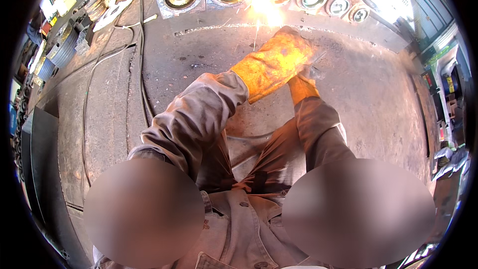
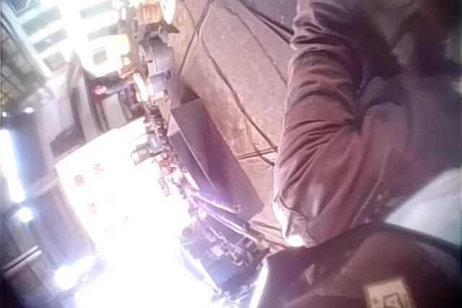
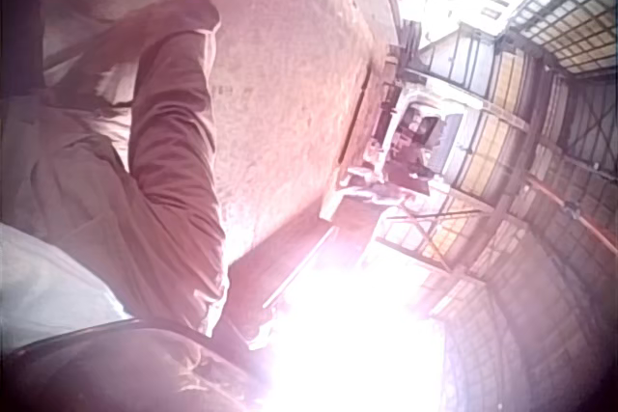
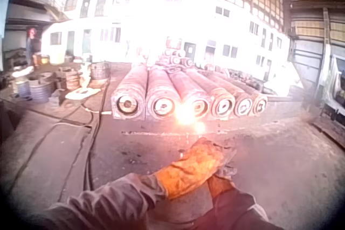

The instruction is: The person sits on the ground and uses a welding torch to weld the ends of several large metal pipes arranged in a row. The person maintains a steady hand and moves the torch along the seams to create welds.

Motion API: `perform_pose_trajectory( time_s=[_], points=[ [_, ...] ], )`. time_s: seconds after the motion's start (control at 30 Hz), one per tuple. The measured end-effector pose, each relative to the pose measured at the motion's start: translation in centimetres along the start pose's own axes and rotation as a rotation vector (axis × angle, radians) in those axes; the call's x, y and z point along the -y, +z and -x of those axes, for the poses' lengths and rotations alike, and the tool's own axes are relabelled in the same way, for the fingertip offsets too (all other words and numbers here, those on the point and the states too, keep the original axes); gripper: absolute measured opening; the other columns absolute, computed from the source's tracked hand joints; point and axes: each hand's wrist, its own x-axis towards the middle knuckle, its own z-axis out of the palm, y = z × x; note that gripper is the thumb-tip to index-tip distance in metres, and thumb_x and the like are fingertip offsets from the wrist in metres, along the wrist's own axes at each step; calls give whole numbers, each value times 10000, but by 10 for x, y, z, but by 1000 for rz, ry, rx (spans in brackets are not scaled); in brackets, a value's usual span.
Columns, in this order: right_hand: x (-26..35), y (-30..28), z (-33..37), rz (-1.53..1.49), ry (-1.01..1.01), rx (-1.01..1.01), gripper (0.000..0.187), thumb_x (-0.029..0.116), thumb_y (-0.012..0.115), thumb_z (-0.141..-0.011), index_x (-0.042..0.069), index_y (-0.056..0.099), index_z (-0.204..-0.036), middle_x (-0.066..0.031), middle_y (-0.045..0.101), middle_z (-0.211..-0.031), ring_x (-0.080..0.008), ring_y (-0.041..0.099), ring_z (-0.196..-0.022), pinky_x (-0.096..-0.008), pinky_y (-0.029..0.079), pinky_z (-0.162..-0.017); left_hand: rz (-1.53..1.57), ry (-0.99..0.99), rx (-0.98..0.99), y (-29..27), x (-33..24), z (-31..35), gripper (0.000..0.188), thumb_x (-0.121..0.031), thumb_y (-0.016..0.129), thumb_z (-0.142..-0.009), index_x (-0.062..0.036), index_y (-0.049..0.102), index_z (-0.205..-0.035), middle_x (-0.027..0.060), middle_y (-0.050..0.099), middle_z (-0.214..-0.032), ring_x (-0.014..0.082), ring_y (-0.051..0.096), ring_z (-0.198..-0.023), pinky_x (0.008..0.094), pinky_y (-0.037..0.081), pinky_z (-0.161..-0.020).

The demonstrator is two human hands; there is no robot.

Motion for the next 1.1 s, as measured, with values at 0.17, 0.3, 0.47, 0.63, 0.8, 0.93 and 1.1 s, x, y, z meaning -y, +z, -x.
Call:
perform_pose_trajectory(
  time_s=[0.17, 0.3, 0.47, 0.63, 0.8, 0.93, 1.1],
  points=[
    [-20, 0, 1, 2, 32, 3, 441, 432, 700, -1139, 176, 714, -1498, -71, 810, -1288, -227, 747, -1142, -520, 411, -1001, -138, 43, 266, -22, -16, -24, 413, -429, 802, -1065, -161, 788, -1379, 163, 884, -1145, 373, 870, -1075, 531, 693, -912],
    [-8, 1, 5, 8, 12, 3, 433, 431, 702, -1139, 172, 720, -1485, -72, 814, -1270, -227, 752, -1122, -516, 424, -981, -219, 51, 185, -16, -1, -11, 446, -443, 809, -1062, -166, 762, -1409, 156, 886, -1159, 369, 872, -1098, 528, 696, -927],
    [-11, 1, 6, 7, 23, -2, 422, 429, 704, -1139, 168, 728, -1470, -73, 819, -1248, -226, 759, -1097, -511, 440, -957, -121, 44, 147, -3, -2, -5, 376, -326, 795, -1050, -141, 793, -1377, 168, 879, -1163, 384, 860, -1102, 545, 680, -932],
    [-14, 1, 8, 8, 30, -1, 412, 428, 707, -1138, 164, 735, -1454, -74, 824, -1226, -226, 766, -1071, -505, 456, -933, -17, 31, 115, 9, 0, 0, 323, -209, 782, -1038, -115, 824, -1345, 180, 871, -1168, 398, 847, -1105, 561, 663, -938],
    [-24, 1, 7, 1, 48, -3, 403, 426, 709, -1138, 160, 743, -1438, -75, 829, -1203, -225, 773, -1046, -500, 473, -909, 11, 59, 47, 29, 3, -2, 399, -230, 823, -997, -150, 803, -1387, 153, 884, -1161, 376, 865, -1096, 540, 676, -932],
    [-14, 5, 6, 8, 33, 5, 396, 425, 712, -1137, 157, 749, -1426, -76, 833, -1186, -225, 778, -1026, -495, 486, -889, 145, 33, 22, 22, 10, 9, 316, -191, 747, -1050, -62, 817, -1330, 228, 847, -1176, 459, 820, -1104, 598, 635, -1000],
    [-13, 3, 9, -4, 29, -3, 387, 423, 714, -1137, 153, 757, -1410, -77, 838, -1163, -225, 785, -1001, -490, 502, -865, 40, 49, 167, -41, -10, 0, 339, -192, 745, -1054, -87, 800, -1371, 214, 852, -1166, 443, 828, -1095, 589, 645, -977]
  ],
)
